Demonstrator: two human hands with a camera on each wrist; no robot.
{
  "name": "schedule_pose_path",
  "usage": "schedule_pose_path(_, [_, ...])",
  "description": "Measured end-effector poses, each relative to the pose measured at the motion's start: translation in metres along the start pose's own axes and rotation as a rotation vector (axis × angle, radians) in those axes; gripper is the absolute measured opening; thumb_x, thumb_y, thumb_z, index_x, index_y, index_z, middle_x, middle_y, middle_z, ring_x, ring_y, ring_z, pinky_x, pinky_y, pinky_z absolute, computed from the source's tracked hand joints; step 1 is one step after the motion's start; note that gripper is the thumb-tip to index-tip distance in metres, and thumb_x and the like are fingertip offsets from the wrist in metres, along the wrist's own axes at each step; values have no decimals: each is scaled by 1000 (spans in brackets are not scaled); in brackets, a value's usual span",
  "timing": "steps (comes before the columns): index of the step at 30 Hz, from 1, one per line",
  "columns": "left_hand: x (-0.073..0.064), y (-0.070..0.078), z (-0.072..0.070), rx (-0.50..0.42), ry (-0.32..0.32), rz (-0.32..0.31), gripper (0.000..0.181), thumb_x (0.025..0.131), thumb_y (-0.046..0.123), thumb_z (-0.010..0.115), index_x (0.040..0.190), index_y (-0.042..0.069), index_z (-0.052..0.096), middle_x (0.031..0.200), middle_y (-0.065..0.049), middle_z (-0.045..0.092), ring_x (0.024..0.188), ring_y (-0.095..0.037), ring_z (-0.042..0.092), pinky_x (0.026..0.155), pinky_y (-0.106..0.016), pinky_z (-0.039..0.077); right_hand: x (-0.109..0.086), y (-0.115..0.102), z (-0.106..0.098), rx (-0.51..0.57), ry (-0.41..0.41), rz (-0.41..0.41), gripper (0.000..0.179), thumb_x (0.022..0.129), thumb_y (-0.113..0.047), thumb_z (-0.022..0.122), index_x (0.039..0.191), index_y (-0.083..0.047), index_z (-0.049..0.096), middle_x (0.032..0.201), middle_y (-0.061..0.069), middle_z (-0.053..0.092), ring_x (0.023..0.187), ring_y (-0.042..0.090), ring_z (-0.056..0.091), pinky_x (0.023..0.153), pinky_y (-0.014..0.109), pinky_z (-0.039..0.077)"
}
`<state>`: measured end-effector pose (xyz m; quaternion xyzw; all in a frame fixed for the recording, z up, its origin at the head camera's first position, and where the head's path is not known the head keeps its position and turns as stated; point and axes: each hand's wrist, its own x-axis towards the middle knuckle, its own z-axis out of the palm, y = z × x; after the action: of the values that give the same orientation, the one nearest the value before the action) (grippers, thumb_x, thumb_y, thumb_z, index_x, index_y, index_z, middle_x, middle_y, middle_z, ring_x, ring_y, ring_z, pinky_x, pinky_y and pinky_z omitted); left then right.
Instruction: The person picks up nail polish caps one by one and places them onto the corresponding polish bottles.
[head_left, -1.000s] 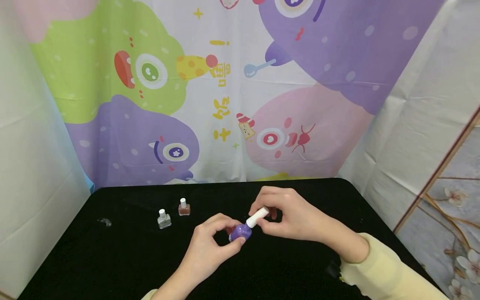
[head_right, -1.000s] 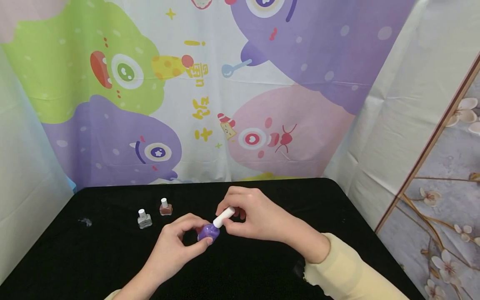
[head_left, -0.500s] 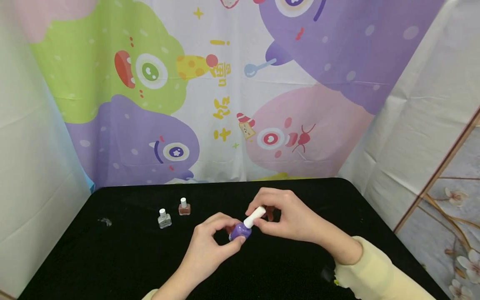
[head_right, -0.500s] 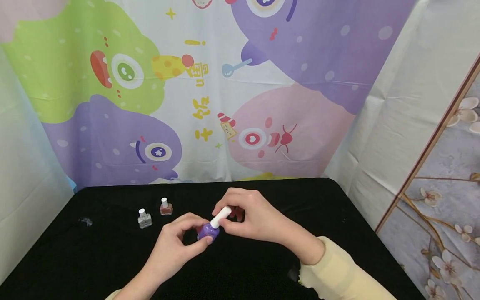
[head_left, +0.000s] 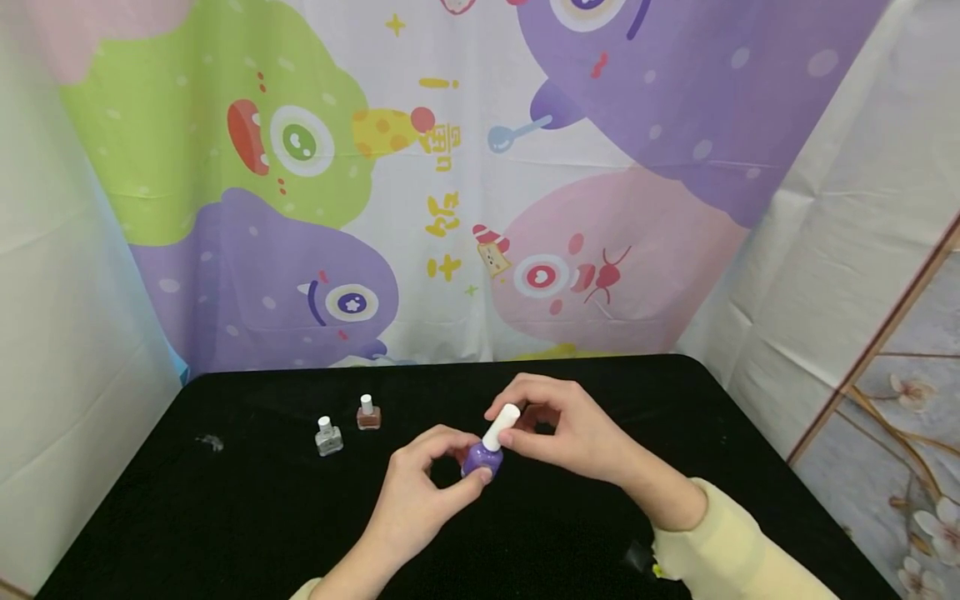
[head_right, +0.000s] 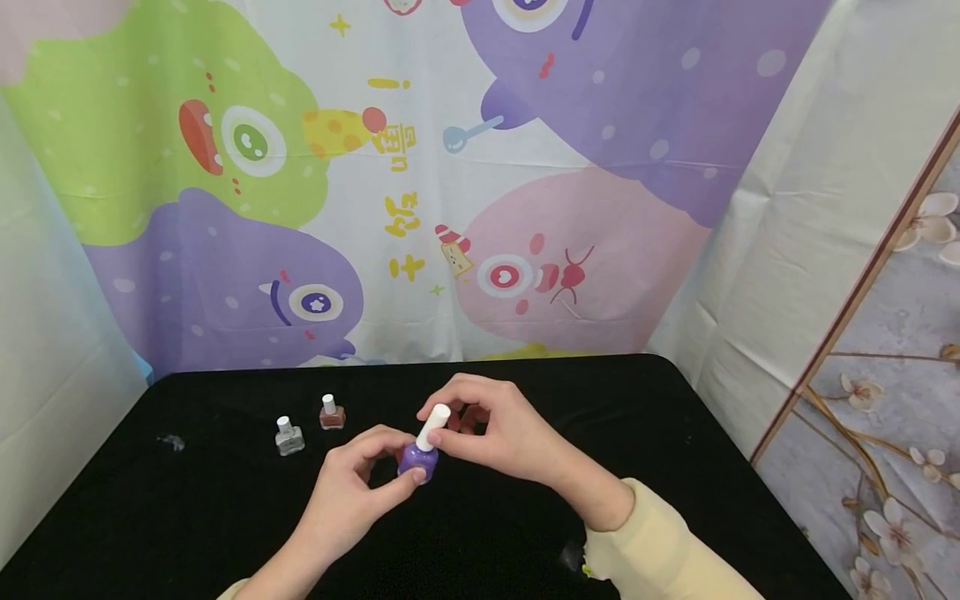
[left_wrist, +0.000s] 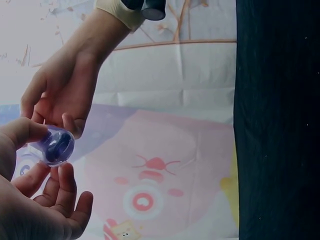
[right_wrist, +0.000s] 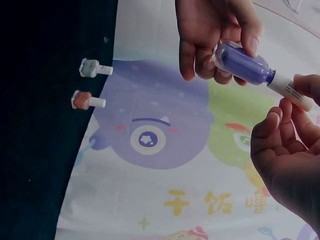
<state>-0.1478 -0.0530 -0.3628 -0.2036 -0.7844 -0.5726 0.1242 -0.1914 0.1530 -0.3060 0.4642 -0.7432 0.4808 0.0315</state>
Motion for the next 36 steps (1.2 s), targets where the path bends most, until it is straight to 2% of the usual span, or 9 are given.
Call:
schedule_pose_path(9, [-2, -6, 4, -58, 23, 26, 22, 77, 18, 77, 96, 22, 67, 92, 8, 65, 83, -10, 61, 77, -26, 50, 0, 3, 8, 91, 49, 23, 19, 87, -1, 63, 104, -7, 64, 101, 10, 60, 80, 13, 59, 68, 33, 56])
schedule_pose_path(17, [-2, -6, 8, -147, 32, 29, 22, 79, 17, 75, 99, 18, 67, 95, 4, 64, 86, -13, 61, 80, -27, 51, 0, 8, 13, 166, 87, 9, 16, 87, -1, 63, 102, -4, 64, 101, 15, 59, 82, 13, 59, 69, 34, 56])
schedule_pose_path(26, [-1, -8, 12, -167, 45, 46, 21, 79, 17, 75, 99, 17, 67, 95, 3, 64, 86, -13, 61, 80, -29, 52, -2, 13, 19, 227, 142, 39, 8, 87, -2, 64, 95, -2, 63, 98, 19, 58, 88, 17, 62, 72, 37, 56])
schedule_pose_path(29, [0, -8, 14, -171, 47, 45, 21, 79, 17, 75, 99, 17, 67, 95, 3, 64, 86, -13, 61, 79, -28, 52, -2, 14, 20, 241, 163, 66, 7, 87, -4, 65, 93, -3, 62, 96, 17, 58, 87, 17, 61, 72, 36, 56])
schedule_pose_path(36, [1, -8, 16, -169, 52, 42, 21, 79, 17, 75, 98, 18, 67, 95, 3, 64, 87, -13, 61, 81, -31, 52, -1, 15, 24, 271, 213, 104, 14, 85, -7, 68, 89, 2, 57, 87, -1, 57, 77, 13, 57, 68, 30, 54])
